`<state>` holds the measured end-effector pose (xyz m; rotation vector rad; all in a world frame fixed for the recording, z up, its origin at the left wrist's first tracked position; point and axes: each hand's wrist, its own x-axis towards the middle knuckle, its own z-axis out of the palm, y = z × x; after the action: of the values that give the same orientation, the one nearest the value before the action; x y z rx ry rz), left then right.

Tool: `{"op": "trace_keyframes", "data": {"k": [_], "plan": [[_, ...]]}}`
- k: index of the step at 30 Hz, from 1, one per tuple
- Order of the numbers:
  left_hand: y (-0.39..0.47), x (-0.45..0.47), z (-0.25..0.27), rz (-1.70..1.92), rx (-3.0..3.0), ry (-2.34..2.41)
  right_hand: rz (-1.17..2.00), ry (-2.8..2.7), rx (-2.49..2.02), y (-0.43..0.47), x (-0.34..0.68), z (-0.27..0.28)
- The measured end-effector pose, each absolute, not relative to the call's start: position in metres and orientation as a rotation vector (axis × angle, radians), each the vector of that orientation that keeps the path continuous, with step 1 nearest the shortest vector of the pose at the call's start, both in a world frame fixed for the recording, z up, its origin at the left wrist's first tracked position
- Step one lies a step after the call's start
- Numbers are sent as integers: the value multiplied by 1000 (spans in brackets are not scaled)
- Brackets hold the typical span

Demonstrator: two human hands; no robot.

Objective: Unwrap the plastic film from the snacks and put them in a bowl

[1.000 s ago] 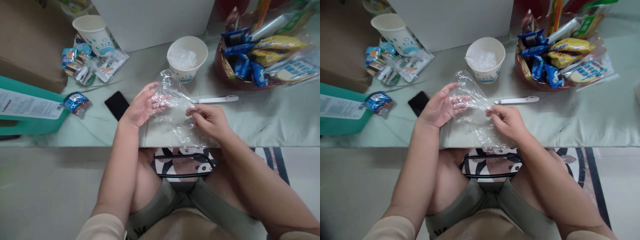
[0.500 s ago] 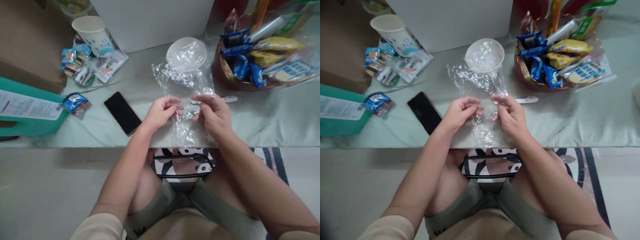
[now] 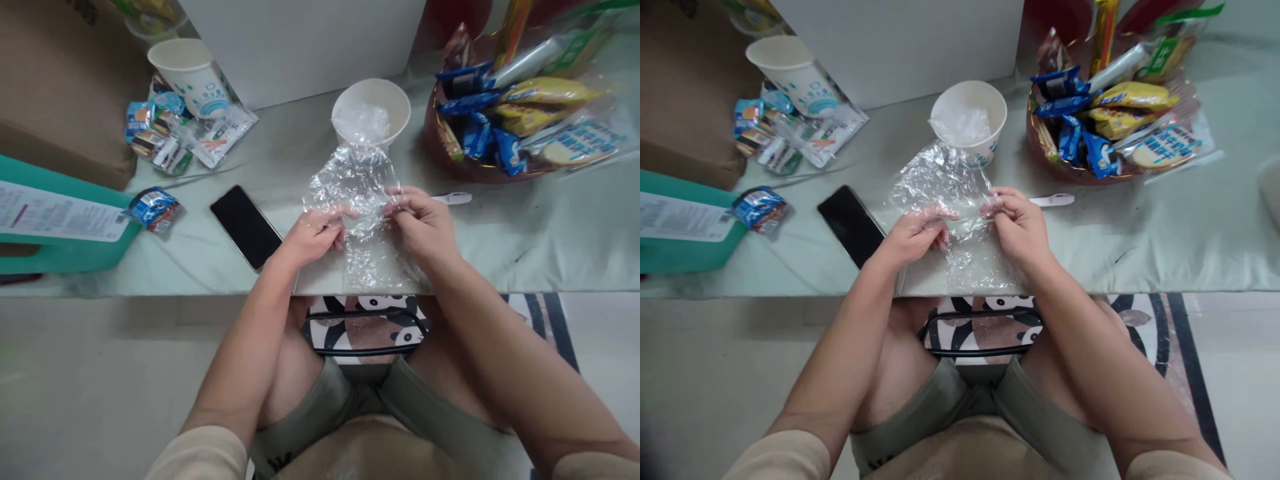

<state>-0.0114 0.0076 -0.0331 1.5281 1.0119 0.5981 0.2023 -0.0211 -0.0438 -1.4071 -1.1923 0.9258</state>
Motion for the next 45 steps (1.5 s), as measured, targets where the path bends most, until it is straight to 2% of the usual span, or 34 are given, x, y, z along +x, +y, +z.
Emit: {"op": "trace_keyframes", "data": {"k": [13,18,24,33,45], "plan": [[14,-9,-25,722,1392,906,1264,-1100,-1131,-27,203,-39],[13,-8,-26,691,1236,887,1229,-1015,-1178,-24,198,-48],[1,6,-15,661,1123,887,966,-1031,-1206,-22,194,-52],[1,6,-10,551,1057,1080,783,-1030,-1286,-19,199,-52],[3,-6,-16,695,1101,1002,747,-1009,-1272,-19,204,-49]]}}
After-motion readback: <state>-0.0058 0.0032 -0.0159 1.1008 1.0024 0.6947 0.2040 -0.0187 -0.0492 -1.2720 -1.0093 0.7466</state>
